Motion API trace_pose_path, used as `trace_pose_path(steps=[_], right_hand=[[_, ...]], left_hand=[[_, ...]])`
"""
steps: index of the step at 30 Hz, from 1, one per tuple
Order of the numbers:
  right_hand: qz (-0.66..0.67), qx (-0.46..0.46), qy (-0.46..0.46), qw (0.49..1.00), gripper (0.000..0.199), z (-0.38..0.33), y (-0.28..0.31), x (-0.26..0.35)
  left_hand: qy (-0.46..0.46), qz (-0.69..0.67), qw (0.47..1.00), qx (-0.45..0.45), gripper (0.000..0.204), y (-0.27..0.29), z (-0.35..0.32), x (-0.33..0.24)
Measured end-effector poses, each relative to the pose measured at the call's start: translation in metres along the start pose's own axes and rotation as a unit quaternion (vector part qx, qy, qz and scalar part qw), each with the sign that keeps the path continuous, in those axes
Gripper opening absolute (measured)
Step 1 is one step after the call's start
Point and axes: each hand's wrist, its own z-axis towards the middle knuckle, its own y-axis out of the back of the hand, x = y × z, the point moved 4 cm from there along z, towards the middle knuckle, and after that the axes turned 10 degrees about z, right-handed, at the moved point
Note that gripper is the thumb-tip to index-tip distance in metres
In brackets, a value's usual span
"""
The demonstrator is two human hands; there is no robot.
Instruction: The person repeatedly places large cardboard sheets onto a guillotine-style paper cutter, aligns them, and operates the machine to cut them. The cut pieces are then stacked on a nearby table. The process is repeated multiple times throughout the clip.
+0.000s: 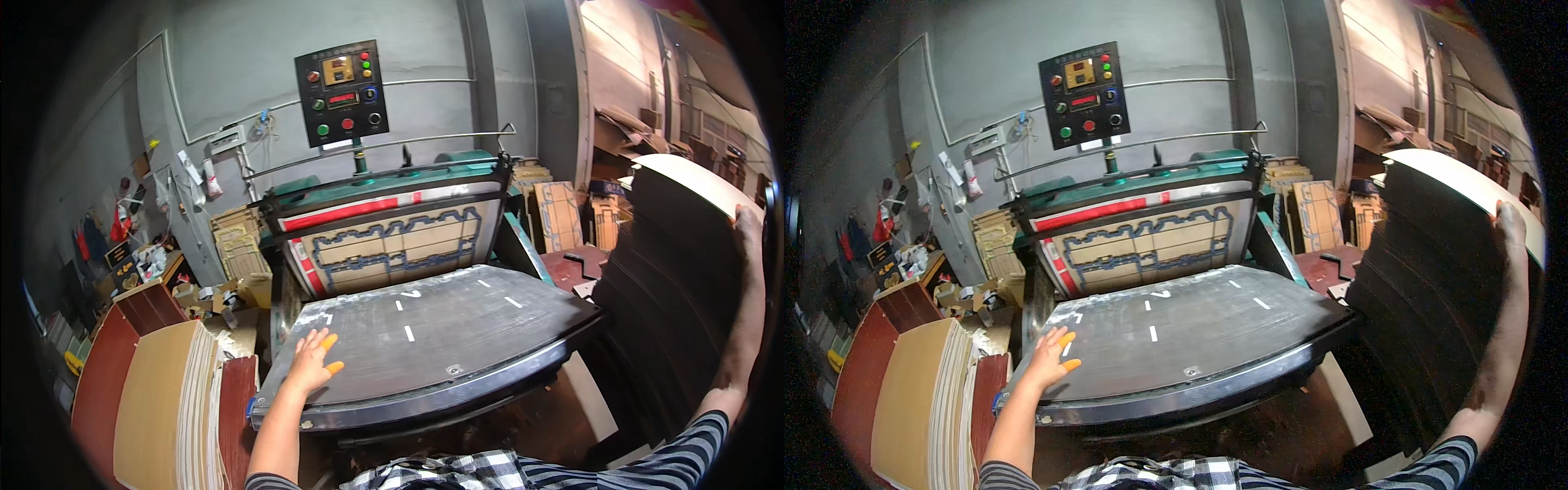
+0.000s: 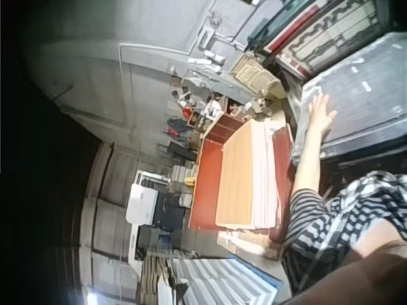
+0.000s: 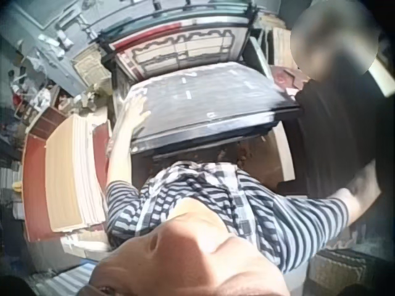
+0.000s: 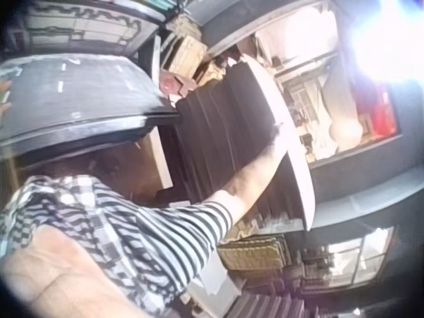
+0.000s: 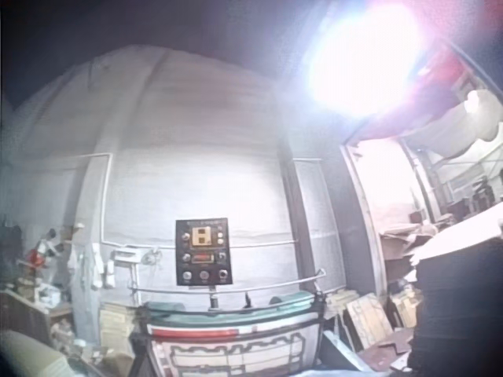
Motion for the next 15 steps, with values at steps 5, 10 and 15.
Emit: trace_pose_path(steps=[5, 10, 15], right_hand=[[-0.003, -0.069, 0.087, 0.994, 0.015, -0.002, 0.097, 0.084], [-0.03, -0.291, 0.142, 0.946, 0.021, -0.013, 0.205, 0.149], [0.03, -0.419, 0.22, 0.88, 0.025, -0.05, 0.259, 0.237]], left_hand=[[-0.042, -0.025, 0.999, 0.021, 0.062, -0.017, 0.019, -0.038], [-0.052, -0.074, 0.995, -0.033, 0.062, -0.036, 0.028, -0.027], [-0.068, -0.058, 0.986, -0.144, 0.06, -0.007, 0.011, -0.024]])
